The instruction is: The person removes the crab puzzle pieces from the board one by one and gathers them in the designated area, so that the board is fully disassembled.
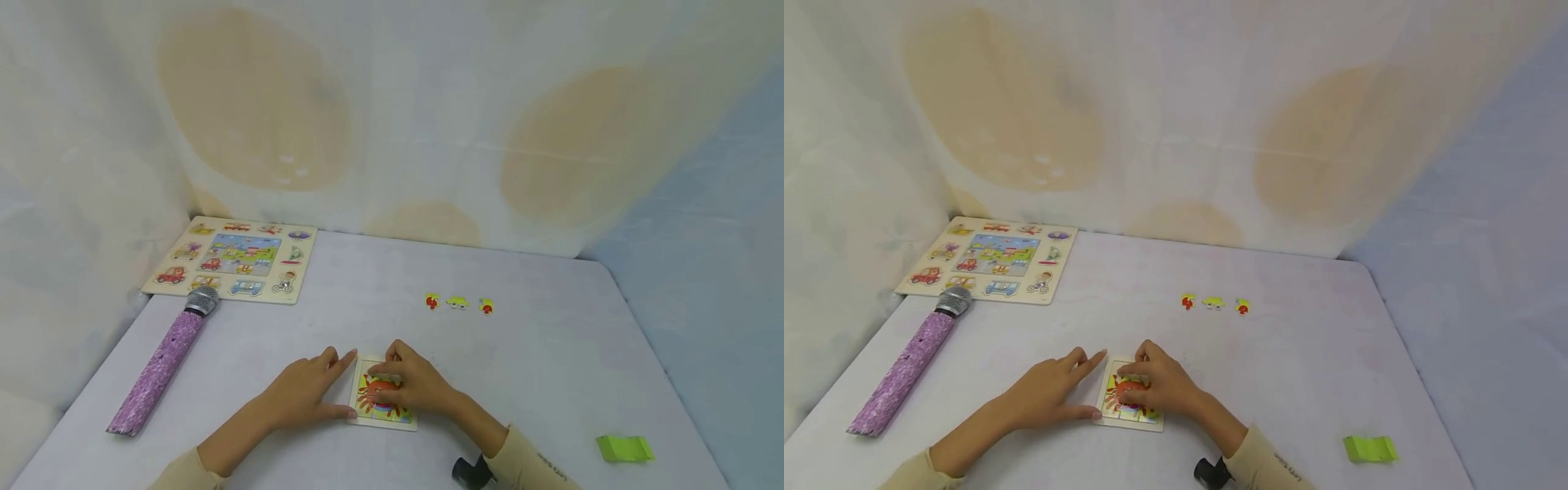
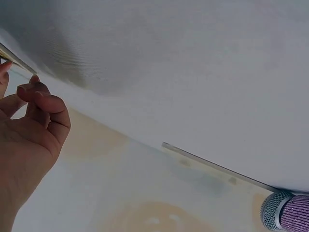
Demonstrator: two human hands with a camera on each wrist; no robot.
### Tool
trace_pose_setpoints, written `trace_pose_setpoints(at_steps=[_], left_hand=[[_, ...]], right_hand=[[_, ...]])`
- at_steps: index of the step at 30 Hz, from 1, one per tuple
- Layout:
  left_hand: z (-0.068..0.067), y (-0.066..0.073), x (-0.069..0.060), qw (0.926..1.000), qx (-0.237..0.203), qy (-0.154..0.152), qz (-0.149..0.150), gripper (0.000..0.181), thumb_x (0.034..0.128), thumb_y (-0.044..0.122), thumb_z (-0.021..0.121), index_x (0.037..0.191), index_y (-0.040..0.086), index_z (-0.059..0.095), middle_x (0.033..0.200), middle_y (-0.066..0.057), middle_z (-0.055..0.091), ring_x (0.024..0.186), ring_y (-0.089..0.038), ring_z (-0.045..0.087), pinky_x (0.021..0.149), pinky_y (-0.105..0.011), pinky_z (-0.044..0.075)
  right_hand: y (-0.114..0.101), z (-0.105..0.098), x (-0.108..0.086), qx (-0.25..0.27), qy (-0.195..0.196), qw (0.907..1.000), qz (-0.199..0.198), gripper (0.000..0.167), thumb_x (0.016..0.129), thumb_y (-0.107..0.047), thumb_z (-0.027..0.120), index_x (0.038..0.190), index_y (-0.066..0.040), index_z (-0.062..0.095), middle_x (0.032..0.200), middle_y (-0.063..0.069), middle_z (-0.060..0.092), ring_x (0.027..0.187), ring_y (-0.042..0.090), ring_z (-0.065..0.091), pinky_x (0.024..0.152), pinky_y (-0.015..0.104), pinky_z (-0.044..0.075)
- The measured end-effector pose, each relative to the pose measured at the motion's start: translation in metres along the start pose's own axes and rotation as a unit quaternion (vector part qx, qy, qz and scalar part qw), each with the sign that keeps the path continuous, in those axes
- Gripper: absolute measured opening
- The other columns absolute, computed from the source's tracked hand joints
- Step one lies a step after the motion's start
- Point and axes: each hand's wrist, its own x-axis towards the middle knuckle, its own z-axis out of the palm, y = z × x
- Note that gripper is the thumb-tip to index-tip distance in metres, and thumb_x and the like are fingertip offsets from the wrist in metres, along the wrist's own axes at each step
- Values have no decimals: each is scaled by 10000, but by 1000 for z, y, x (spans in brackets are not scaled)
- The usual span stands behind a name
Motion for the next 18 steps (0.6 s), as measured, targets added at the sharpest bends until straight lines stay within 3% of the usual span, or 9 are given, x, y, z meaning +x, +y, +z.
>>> trace_pose_setpoints(at_steps=[8, 18], left_hand=[[9, -6, 12, 10000, 39, -60, -37, 1166, 635, 889, 596, 1517, 148, 413, 1067, 22, 431, 678, -68, 410, 614, -230, 360], [14, -7, 14, 9999, -124, 10, 15, 1131, 621, 869, 641, 1490, 167, 463, 1047, 34, 396, 684, -60, 409, 605, -225, 359]], right_hand=[[-3, 5, -2, -93, 330, 9993, -148, 331, 807, -311, 832, 1091, -150, 777, 956, -55, 425, 814, 33, 377, 680, 147, 364], [-3, 9, -3, -85, 568, 9980, -252, 301, 820, -275, 825, 1071, -115, 781, 954, -47, 437, 825, 29, 395, 676, 131, 383]])
